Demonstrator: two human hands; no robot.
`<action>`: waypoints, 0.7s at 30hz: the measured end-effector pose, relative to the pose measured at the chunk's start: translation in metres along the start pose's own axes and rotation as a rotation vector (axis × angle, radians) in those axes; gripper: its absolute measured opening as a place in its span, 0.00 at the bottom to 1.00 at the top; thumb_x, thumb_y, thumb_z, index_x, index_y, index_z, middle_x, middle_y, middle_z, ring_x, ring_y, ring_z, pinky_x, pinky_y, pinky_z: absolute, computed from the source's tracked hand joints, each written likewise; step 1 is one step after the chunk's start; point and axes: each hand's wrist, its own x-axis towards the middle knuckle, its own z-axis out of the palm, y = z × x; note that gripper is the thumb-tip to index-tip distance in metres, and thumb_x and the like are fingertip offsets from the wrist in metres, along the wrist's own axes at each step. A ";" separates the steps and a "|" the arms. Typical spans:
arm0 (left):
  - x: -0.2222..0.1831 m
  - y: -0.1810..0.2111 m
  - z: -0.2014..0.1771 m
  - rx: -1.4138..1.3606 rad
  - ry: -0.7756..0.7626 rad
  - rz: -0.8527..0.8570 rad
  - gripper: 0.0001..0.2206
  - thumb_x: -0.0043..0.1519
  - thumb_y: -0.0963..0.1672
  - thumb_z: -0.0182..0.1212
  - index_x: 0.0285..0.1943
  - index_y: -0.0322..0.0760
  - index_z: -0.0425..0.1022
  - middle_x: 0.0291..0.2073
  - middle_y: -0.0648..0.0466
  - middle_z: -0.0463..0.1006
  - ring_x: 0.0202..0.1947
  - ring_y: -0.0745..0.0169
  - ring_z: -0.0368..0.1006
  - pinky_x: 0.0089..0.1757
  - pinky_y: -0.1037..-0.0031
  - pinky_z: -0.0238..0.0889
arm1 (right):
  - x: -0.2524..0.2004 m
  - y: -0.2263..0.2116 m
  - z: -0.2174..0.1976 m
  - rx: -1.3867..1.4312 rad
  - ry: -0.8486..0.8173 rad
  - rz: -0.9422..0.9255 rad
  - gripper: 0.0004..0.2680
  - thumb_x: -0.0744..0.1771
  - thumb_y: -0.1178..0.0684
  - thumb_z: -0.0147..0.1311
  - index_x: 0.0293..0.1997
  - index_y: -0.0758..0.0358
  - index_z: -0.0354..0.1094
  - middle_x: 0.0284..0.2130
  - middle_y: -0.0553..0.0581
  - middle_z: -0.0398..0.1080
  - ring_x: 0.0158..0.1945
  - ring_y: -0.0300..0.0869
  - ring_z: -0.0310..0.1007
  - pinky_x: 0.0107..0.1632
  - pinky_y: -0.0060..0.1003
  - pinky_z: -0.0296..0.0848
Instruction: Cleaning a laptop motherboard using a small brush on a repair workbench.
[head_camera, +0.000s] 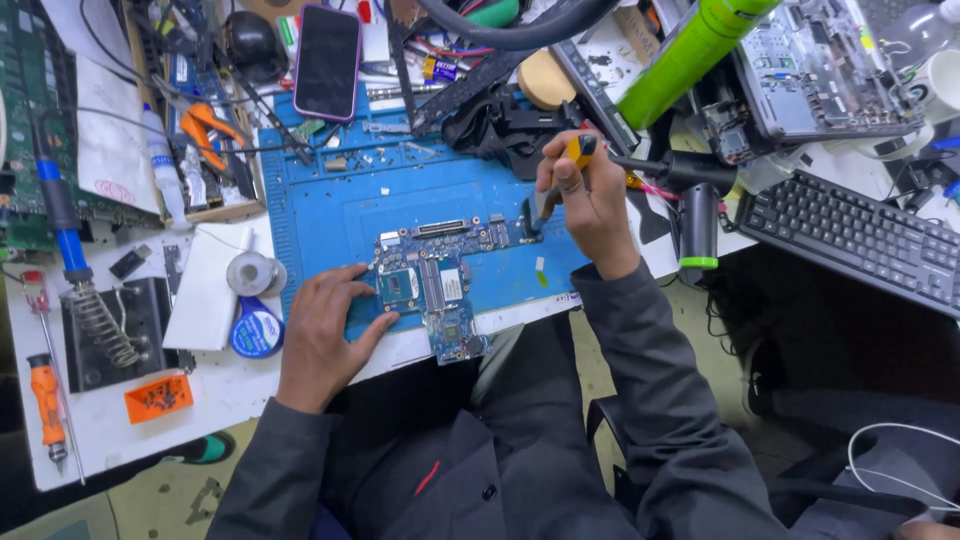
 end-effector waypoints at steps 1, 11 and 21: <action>-0.001 0.000 0.000 -0.004 -0.005 -0.016 0.16 0.57 0.48 0.76 0.47 0.39 0.77 0.55 0.47 0.79 0.58 0.41 0.73 0.55 0.52 0.66 | 0.001 0.000 0.000 0.053 -0.019 0.030 0.18 0.74 0.35 0.36 0.47 0.61 0.65 0.22 0.54 0.71 0.20 0.40 0.67 0.29 0.33 0.70; 0.003 0.006 -0.003 -0.007 -0.038 -0.077 0.16 0.56 0.47 0.77 0.47 0.37 0.78 0.54 0.45 0.80 0.59 0.41 0.74 0.56 0.52 0.67 | -0.004 0.036 -0.009 0.188 0.132 0.143 0.19 0.75 0.38 0.30 0.42 0.60 0.65 0.17 0.50 0.65 0.17 0.35 0.62 0.26 0.27 0.65; 0.002 0.009 -0.004 0.001 -0.030 -0.077 0.16 0.56 0.47 0.77 0.47 0.37 0.78 0.54 0.45 0.80 0.60 0.42 0.73 0.57 0.52 0.66 | -0.005 0.033 -0.003 0.044 0.317 0.106 0.19 0.74 0.36 0.30 0.44 0.59 0.64 0.19 0.51 0.67 0.21 0.37 0.65 0.28 0.29 0.66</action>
